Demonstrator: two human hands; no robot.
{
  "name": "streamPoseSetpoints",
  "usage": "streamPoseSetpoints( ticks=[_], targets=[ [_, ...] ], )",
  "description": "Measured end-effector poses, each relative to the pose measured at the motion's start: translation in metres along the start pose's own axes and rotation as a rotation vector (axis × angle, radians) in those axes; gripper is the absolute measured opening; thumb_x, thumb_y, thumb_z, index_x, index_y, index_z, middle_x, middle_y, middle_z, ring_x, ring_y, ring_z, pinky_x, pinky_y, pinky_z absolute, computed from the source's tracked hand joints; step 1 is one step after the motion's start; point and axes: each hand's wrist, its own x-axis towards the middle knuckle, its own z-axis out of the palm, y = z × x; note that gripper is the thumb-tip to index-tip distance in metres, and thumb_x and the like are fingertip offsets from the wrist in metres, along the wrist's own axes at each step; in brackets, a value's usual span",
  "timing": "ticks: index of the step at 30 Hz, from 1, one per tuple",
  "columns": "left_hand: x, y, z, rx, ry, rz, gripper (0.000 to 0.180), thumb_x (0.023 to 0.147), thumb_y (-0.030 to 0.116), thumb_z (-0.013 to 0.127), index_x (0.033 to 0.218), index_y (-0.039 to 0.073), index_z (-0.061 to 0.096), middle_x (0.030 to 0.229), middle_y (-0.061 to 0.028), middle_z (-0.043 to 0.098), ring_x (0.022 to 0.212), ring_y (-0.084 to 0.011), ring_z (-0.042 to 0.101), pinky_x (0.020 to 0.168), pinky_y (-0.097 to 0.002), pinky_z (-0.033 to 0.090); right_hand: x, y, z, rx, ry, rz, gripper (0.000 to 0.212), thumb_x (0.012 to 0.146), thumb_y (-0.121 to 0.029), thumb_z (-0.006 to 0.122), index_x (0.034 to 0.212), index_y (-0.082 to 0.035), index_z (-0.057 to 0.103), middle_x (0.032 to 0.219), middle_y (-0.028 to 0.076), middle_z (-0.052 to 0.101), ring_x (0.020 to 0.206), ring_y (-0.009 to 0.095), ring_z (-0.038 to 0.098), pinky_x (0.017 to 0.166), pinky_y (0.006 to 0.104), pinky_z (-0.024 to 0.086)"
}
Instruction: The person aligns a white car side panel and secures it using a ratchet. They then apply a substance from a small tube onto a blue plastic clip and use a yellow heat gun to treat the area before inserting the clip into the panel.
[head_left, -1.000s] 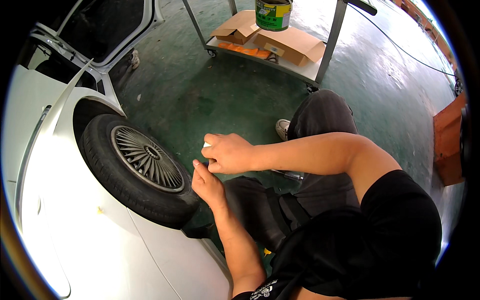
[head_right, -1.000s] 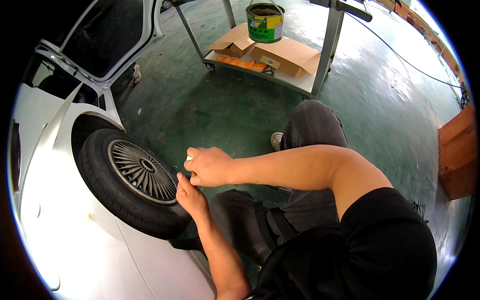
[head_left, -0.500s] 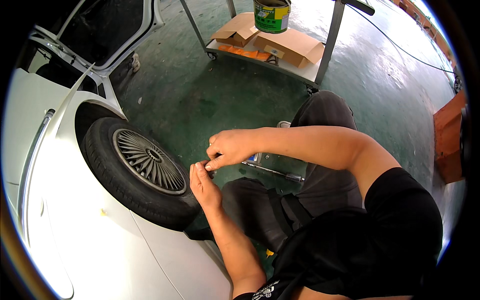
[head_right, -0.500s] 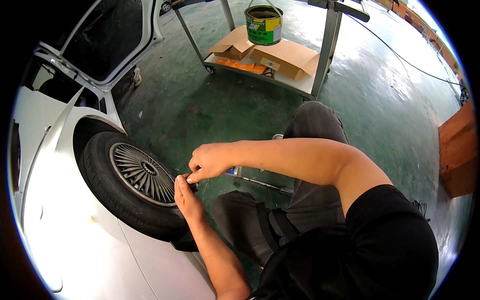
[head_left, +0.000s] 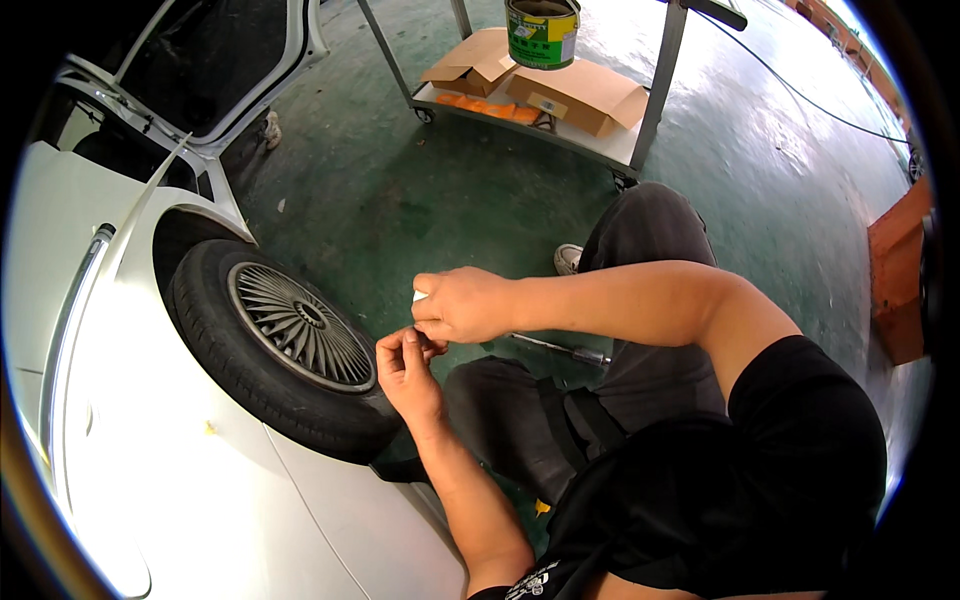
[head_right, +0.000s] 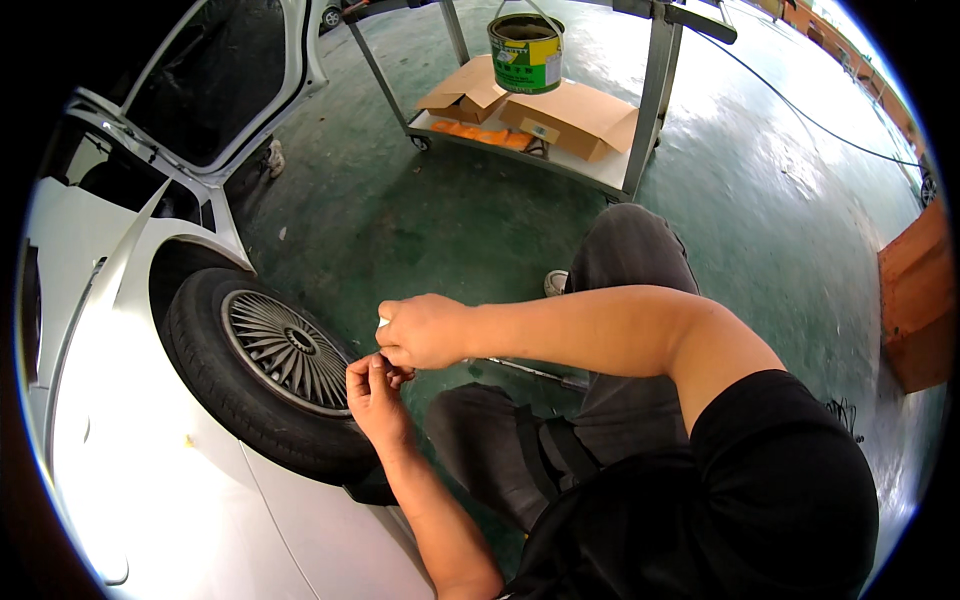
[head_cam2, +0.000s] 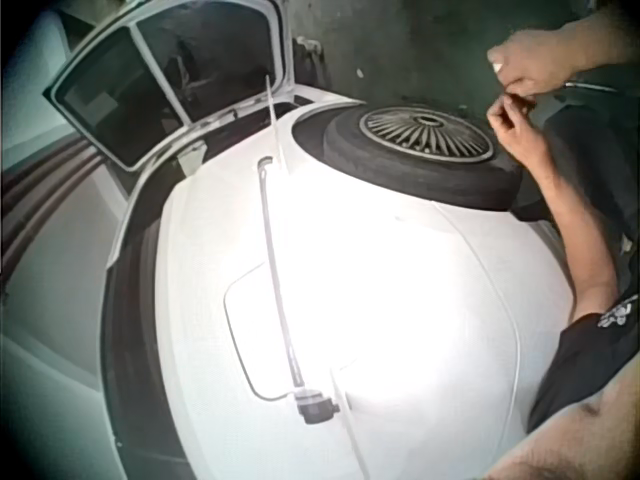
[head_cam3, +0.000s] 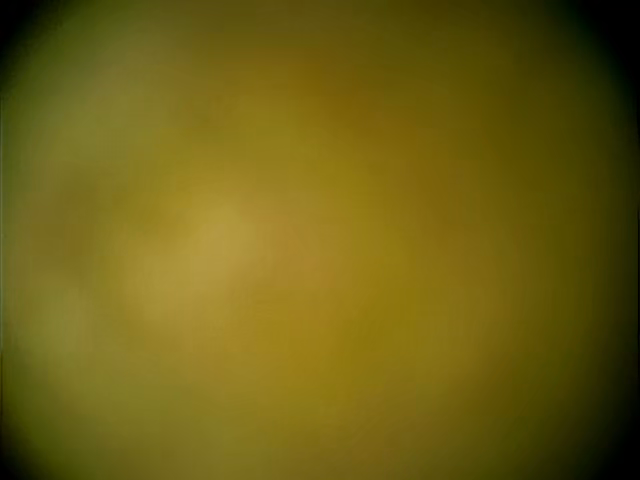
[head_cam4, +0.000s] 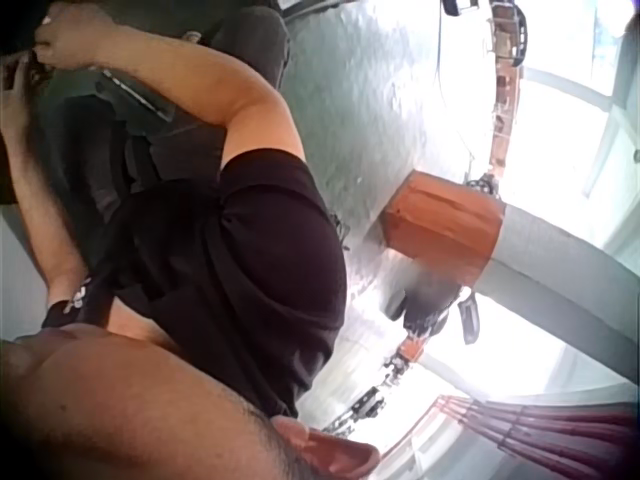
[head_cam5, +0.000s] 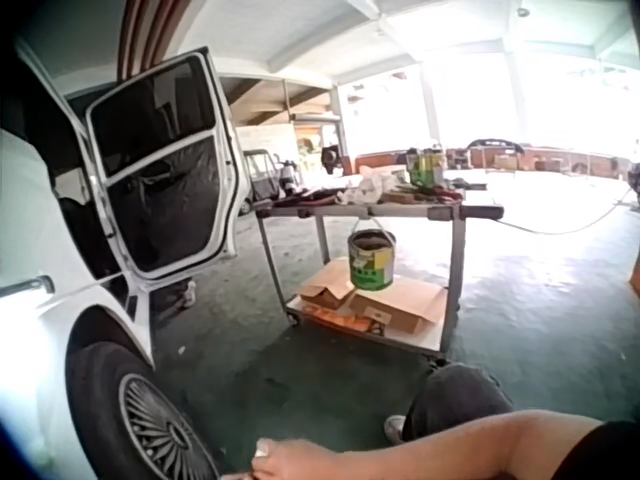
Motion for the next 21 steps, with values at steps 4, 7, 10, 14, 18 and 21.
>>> streamPoseSetpoints(
  ticks=[4, 7, 10, 14, 18, 21],
  targets=[
    [-0.003, 0.002, 0.013, -0.237, 0.191, -0.012, 0.012, 0.106, 0.011, 0.058, 0.097, 0.005, 0.052, 0.084, -0.0062, 0.061, 0.071, -0.0128, 0.057, 0.065, -0.0293, 0.050, -0.001, -0.007, 0.010, 0.108, 0.133, -0.013, 0.026, 0.092, -0.029, 0.059, 0.084, -0.008, 0.072, 0.096, 0.012, 0.060, 0.080, 0.032, 0.066, 0.072, 0.0448, 0.054],
    [-0.002, 0.001, 0.011, -0.314, 0.215, -0.011, 0.011, 0.106, 0.012, 0.057, 0.098, 0.006, 0.052, 0.084, -0.0052, 0.061, 0.073, -0.0129, 0.057, 0.065, -0.0290, 0.049, -0.002, -0.014, 0.011, 0.236, 0.151, 0.065, 0.023, 0.091, -0.027, 0.063, 0.083, -0.007, 0.072, 0.096, 0.011, 0.060, 0.079, 0.031, 0.066, 0.070, 0.0434, 0.053],
    [-0.002, 0.002, 0.011, -0.366, 0.211, -0.013, 0.011, 0.106, 0.012, 0.057, 0.098, 0.007, 0.051, 0.084, -0.0047, 0.061, 0.074, -0.0134, 0.057, 0.065, -0.0287, 0.048, -0.004, -0.016, 0.013, 0.416, 0.202, 0.090, 0.020, 0.090, -0.023, 0.067, 0.080, -0.007, 0.071, 0.093, 0.011, 0.059, 0.078, 0.029, 0.065, 0.069, 0.0417, 0.052],
    [-0.003, 0.005, 0.012, -0.430, 0.216, -0.018, 0.013, 0.105, 0.014, 0.058, 0.098, 0.007, 0.051, 0.085, -0.0051, 0.062, 0.074, -0.0141, 0.058, 0.065, -0.0288, 0.047, -0.004, -0.018, 0.014, 0.495, 0.243, 0.071, 0.019, 0.091, -0.020, 0.069, 0.077, -0.007, 0.072, 0.088, 0.011, 0.059, 0.079, 0.027, 0.064, 0.070, 0.0403, 0.051],
    [-0.002, 0.006, 0.015, -0.450, 0.218, -0.008, 0.014, 0.105, 0.015, 0.058, 0.096, 0.007, 0.052, 0.085, -0.0056, 0.063, 0.075, -0.0141, 0.058, 0.066, -0.0291, 0.047, -0.005, -0.016, 0.019, 0.554, 0.287, 0.068, 0.019, 0.091, -0.020, 0.068, 0.077, -0.007, 0.072, 0.086, 0.011, 0.061, 0.084, 0.026, 0.063, 0.074, 0.0403, 0.051],
    [-0.004, 0.009, 0.018, -0.362, 0.202, 0.034, 0.014, 0.106, 0.014, 0.056, 0.095, 0.006, 0.053, 0.088, -0.0062, 0.063, 0.076, -0.0141, 0.058, 0.067, -0.0293, 0.047, -0.005, -0.012, 0.015, 0.547, 0.233, 0.070, 0.021, 0.090, -0.024, 0.068, 0.079, -0.006, 0.073, 0.085, 0.011, 0.065, 0.088, 0.027, 0.063, 0.077, 0.0407, 0.051]
  ],
)
